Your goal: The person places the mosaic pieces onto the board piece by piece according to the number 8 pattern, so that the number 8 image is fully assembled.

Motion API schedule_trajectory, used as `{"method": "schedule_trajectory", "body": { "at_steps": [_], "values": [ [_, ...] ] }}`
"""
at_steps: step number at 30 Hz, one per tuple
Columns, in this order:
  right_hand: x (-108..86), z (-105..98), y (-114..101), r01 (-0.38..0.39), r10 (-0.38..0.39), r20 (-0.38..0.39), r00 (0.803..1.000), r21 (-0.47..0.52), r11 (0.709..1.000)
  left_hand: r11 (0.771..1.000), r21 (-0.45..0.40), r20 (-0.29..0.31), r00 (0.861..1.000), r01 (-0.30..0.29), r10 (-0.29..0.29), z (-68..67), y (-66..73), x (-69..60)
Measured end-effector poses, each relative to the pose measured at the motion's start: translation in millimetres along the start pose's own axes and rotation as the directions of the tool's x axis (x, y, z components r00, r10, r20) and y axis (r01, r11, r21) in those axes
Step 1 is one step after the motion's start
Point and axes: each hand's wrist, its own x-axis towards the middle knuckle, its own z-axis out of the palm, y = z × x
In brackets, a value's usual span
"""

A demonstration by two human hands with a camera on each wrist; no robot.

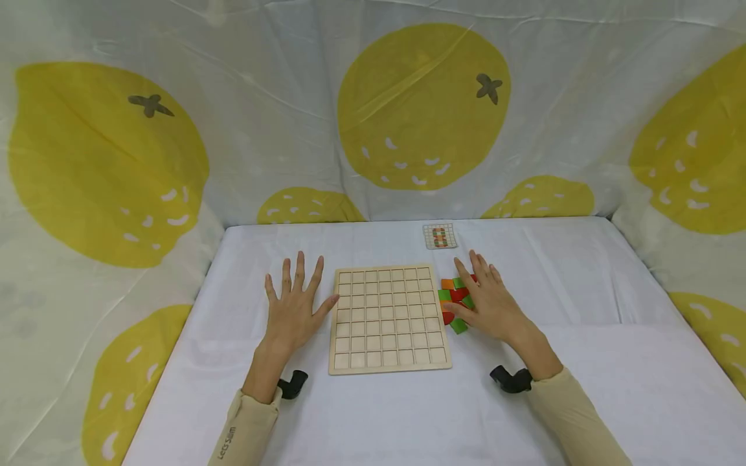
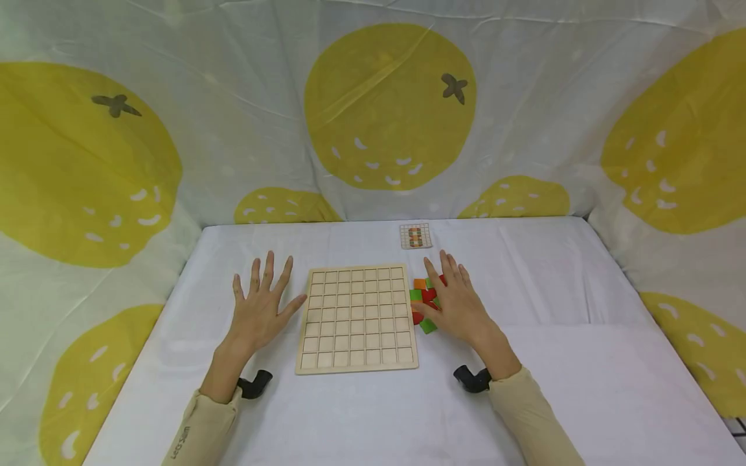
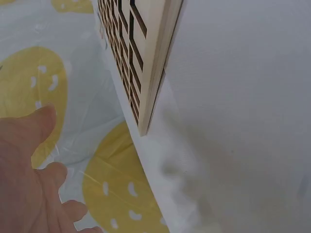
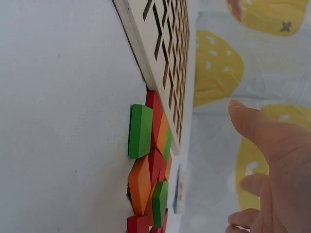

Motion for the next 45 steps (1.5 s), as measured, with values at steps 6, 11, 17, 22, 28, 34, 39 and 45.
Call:
{"method": "schedule_trajectory", "body": {
  "at_steps": [6,11,17,22,28,34,39,45],
  "values": [
    [-0.3,-8,8,-0.032,0.031,0.028,0.999,0.045,0.998,1.000,-0.019,0.015,1.000,0.008,-0.008,2.2,-1.7,-2.6],
    [-2.5,-17,17,-0.055,0.051,0.052,0.997,0.082,0.995,0.995,-0.096,0.113,0.994,0.018,-0.007,2.0,-3.8,-3.6],
    [-3.9,-22,32,-0.088,0.080,0.096,0.992,0.085,0.992,0.972,-0.225,0.296,0.955,0.067,0.003,3.1,-8.8,-2.3],
    [-4.5,-20,44,-0.107,0.091,0.131,0.987,0.124,0.987,0.958,-0.274,0.375,0.927,0.087,0.023,4.8,-14.1,-2.6],
    [-6.2,-21,54,-0.095,0.075,0.121,0.990,0.163,0.982,0.947,-0.299,0.426,0.905,0.121,0.019,4.2,-18.2,-2.0],
    [-6.8,-20,60,-0.084,0.062,0.113,0.992,0.204,0.975,0.934,-0.333,0.431,0.902,0.125,0.033,5.0,-20.5,-2.4],
    [-8.8,-21,68,-0.090,0.062,0.127,0.990,0.230,0.969,0.931,-0.341,0.445,0.895,0.129,0.039,5.3,-18.6,-1.6],
    [-11.0,-22,73,-0.156,0.106,0.190,0.976,0.271,0.950,0.931,-0.337,0.462,0.886,0.143,0.031,6.6,-17.9,-0.7]
  ]
}}
